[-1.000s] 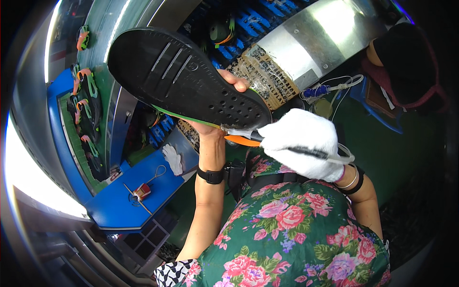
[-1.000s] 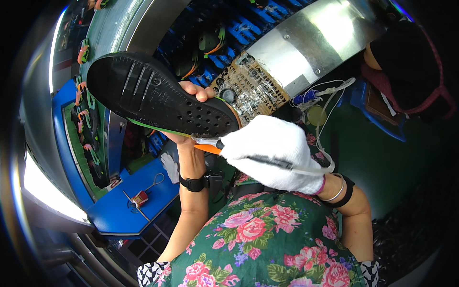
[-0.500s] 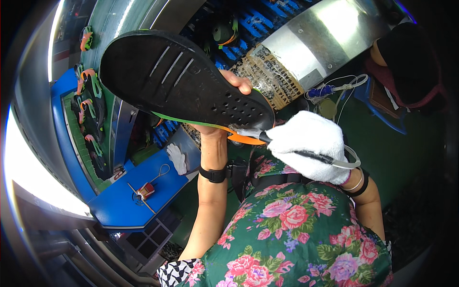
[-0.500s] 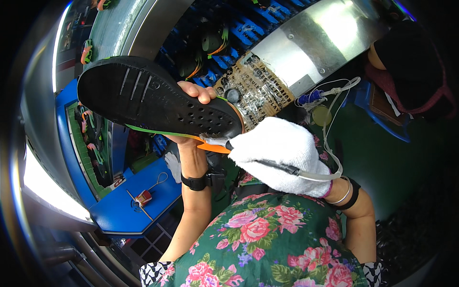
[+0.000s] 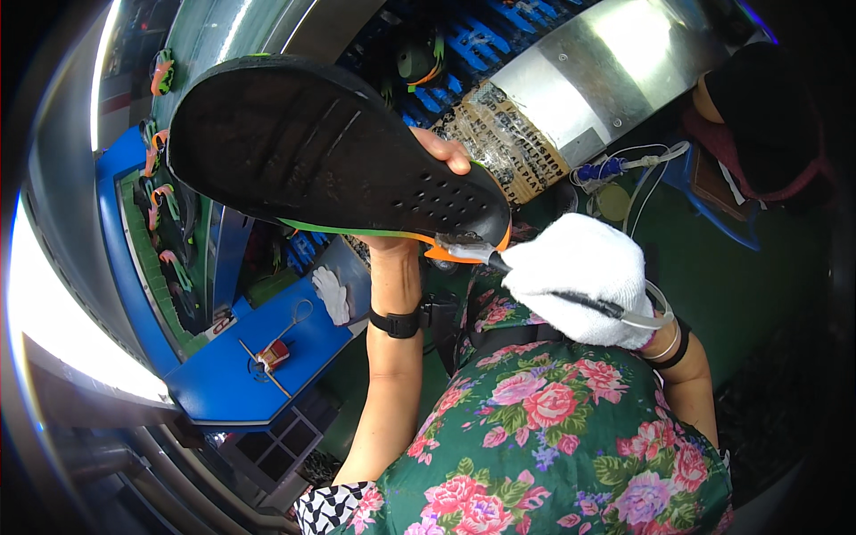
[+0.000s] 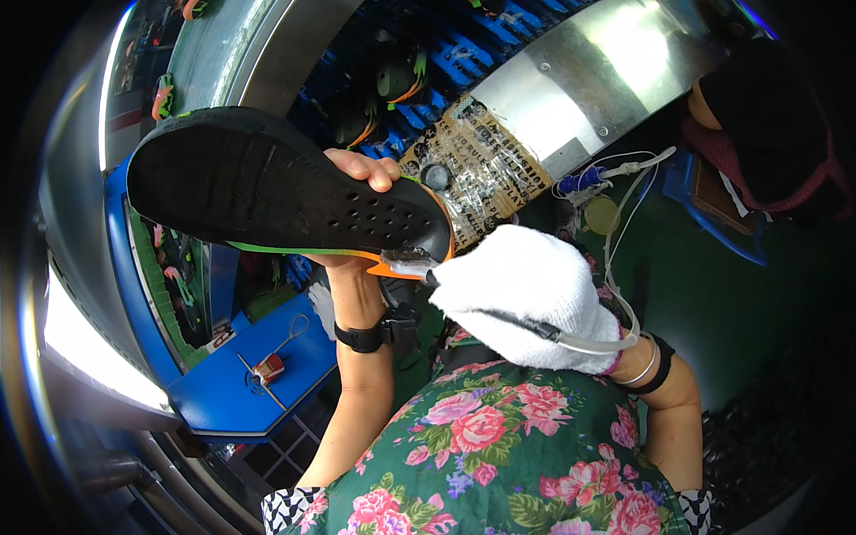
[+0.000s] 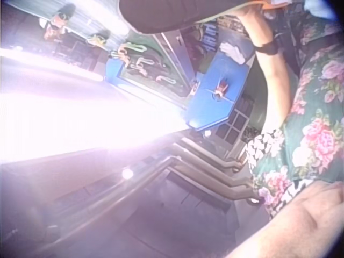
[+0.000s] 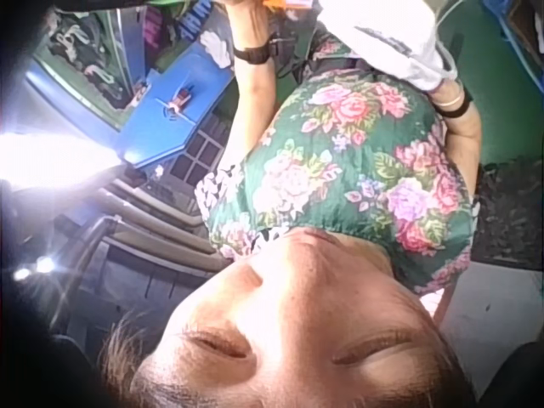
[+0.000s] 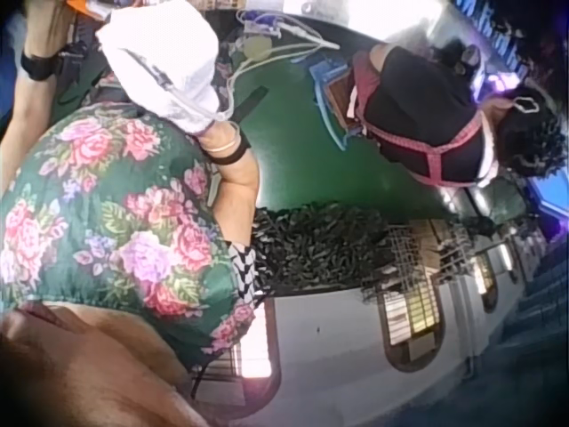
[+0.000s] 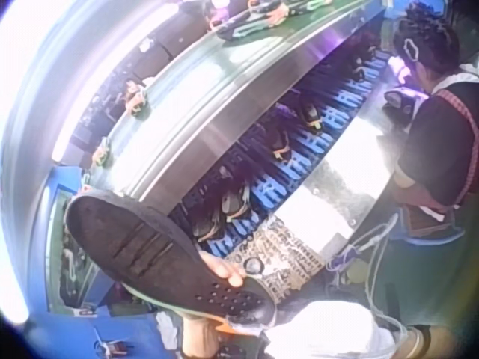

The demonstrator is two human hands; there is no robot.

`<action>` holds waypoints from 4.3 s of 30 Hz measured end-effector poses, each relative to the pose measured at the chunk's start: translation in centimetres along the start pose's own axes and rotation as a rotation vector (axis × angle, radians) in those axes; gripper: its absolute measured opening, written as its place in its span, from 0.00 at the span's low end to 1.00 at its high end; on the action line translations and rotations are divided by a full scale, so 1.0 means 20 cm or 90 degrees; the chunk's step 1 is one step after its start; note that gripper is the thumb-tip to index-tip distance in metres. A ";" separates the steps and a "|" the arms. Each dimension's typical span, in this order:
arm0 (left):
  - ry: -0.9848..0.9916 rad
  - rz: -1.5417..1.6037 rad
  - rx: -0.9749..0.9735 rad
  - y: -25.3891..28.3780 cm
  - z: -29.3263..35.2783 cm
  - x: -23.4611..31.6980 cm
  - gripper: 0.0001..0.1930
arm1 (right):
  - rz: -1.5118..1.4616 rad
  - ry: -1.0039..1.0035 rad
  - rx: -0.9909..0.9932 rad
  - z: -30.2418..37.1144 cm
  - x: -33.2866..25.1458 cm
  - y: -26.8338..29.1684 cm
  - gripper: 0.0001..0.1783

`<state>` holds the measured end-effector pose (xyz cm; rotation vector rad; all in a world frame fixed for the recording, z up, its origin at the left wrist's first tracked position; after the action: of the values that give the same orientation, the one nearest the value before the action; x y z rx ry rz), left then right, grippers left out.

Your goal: Applying adhesive to the bottoms of shoe soles using a brush on a factory assembly line.

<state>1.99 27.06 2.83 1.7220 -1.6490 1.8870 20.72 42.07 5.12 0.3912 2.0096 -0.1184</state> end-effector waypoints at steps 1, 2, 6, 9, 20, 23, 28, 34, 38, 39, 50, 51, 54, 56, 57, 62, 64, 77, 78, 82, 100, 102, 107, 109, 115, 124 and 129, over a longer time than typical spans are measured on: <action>-0.001 -0.001 0.001 0.01 0.00 0.00 0.41 | -0.024 0.011 -0.007 0.00 -0.01 0.00 0.13; -0.008 -0.011 -0.018 0.02 -0.01 0.00 0.43 | -0.052 -0.017 0.002 0.00 0.00 0.00 0.13; 0.011 0.012 -0.020 -0.01 -0.02 0.00 0.46 | 0.045 -0.048 0.001 0.02 -0.02 -0.01 0.11; 0.021 -0.006 -0.002 -0.01 0.00 -0.01 0.46 | 0.025 0.042 -0.012 0.03 -0.01 -0.02 0.15; -0.008 0.015 0.017 0.00 -0.01 -0.06 0.53 | 0.047 0.070 -0.026 0.07 -0.07 -0.06 0.17; -0.027 0.001 0.033 0.02 0.01 -0.07 0.54 | 0.033 0.074 -0.054 0.01 -0.12 -0.05 0.18; -0.011 0.018 0.011 0.01 -0.01 -0.06 0.54 | 0.059 0.078 -0.020 0.08 -0.05 0.01 0.17; -0.037 -0.020 0.037 0.00 0.00 -0.09 0.47 | 0.057 0.060 -0.041 0.04 -0.11 -0.02 0.16; -0.019 0.032 0.007 -0.01 -0.01 -0.06 0.46 | 0.077 0.042 0.020 0.04 -0.08 0.01 0.13; -0.028 0.034 -0.018 -0.01 -0.02 -0.06 0.45 | 0.095 0.025 0.035 0.04 -0.07 0.02 0.13; -0.073 -0.028 0.009 -0.06 -0.02 -0.02 0.33 | 0.057 0.017 0.019 0.04 -0.08 0.01 0.14; -0.060 -0.063 -0.018 -0.05 -0.02 0.00 0.29 | 0.060 -0.010 0.012 0.03 -0.08 0.03 0.14; -0.049 -0.096 -0.048 -0.06 -0.03 0.00 0.26 | 0.086 -0.015 0.008 0.03 -0.09 0.01 0.13; -0.051 -0.095 -0.051 -0.07 -0.03 0.01 0.26 | 0.108 0.008 0.012 0.02 -0.10 0.01 0.13; -0.055 -0.108 -0.048 -0.06 -0.03 0.01 0.26 | 0.070 -0.017 -0.006 0.01 -0.09 0.03 0.13; -0.064 -0.122 -0.041 -0.06 -0.03 0.00 0.26 | 0.090 0.012 -0.027 0.09 -0.07 0.02 0.17; -0.056 -0.122 -0.042 -0.06 -0.03 0.00 0.27 | 0.075 0.023 -0.050 0.09 -0.09 0.01 0.17; -0.056 -0.065 -0.016 -0.02 -0.01 -0.02 0.30 | 0.104 0.044 0.006 0.05 -0.10 0.01 0.15; -0.056 -0.065 -0.016 -0.03 -0.02 -0.01 0.30 | 0.135 0.026 0.022 0.05 -0.10 0.00 0.13; -0.045 -0.082 -0.041 -0.05 -0.03 -0.02 0.28 | 0.128 0.011 0.019 0.04 -0.08 -0.01 0.14; -0.005 -0.076 -0.074 -0.06 -0.03 0.02 0.23 | 0.105 0.034 -0.016 0.07 -0.06 -0.01 0.17; 0.010 -0.081 -0.081 -0.05 -0.02 0.02 0.23 | 0.040 0.022 -0.024 0.05 -0.09 -0.01 0.17; -0.007 -0.068 -0.055 0.00 0.01 0.02 0.24 | -0.001 -0.042 -0.021 0.00 -0.08 0.04 0.12; 0.011 -0.050 -0.043 -0.02 0.00 0.02 0.26 | 0.152 -0.004 0.047 0.02 -0.09 0.00 0.11; 0.171 -0.125 -0.073 0.00 -0.02 -0.01 0.38 | 0.049 0.042 -0.091 0.06 -0.01 -0.01 0.14; 0.264 0.037 -0.036 0.05 -0.06 -0.07 0.47 | 0.112 0.107 -0.120 0.07 0.01 -0.04 0.17; 0.328 0.040 0.002 0.07 -0.05 -0.07 0.57 | -0.159 0.012 -0.138 0.00 0.03 0.02 0.18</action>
<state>0.97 27.95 1.22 1.0585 -1.4997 2.1227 20.48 42.52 4.61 0.0020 2.0577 -0.0512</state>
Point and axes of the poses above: each hand's wrist, its own z-axis away from the middle knuckle, its own y-axis out of the back of the hand, x = y × z, the point moved 2 cm from there along -z, towards the middle knuckle, and after that the axes turned 3 degrees about x, right-handed, at the moved point
